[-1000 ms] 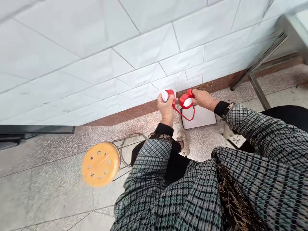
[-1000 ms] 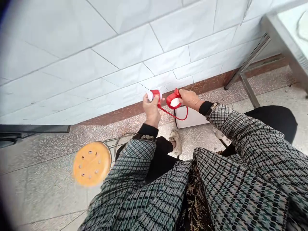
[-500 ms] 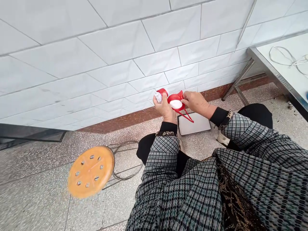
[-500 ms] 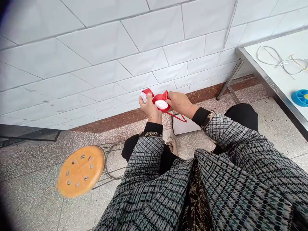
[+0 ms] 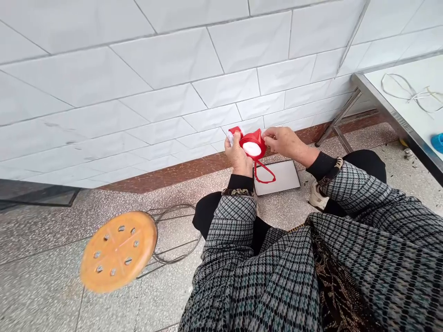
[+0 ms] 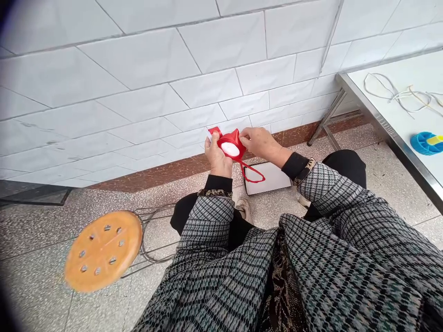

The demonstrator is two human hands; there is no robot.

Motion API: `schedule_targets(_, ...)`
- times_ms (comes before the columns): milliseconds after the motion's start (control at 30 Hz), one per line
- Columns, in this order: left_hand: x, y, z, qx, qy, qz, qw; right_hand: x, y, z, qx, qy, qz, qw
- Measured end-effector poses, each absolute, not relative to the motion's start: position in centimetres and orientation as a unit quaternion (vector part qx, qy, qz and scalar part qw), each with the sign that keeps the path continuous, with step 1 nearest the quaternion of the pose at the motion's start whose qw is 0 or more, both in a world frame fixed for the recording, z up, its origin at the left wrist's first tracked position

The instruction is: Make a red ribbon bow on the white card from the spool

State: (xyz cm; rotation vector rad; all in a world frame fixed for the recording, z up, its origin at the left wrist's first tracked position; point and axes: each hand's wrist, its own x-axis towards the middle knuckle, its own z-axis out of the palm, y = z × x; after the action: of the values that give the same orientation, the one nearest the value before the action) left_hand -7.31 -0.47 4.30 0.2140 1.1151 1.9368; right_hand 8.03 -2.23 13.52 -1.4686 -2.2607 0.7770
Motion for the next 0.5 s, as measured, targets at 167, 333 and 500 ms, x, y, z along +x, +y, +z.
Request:
schedule_targets(167, -6.9, -0.5, 4.0, 0.099, 0.456, 0.773, 0.430, 7.6, -2.6, 13.4, -0.549, -0.814, 0.152, 0.114)
schedule_targets(333, -6.4, -0.3, 3.7, 0.087, 0.470, 0.778, 0.409, 6.9, -3.4, 13.9, -0.565, -0.821, 0.065, 0.041)
schedule_targets(500, -6.4, -0.2, 3.5, 0.104, 0.478, 0.768, 0.414, 7.0, -4.0, 14.4, -0.550, -0.834, 0.038, 0.007)
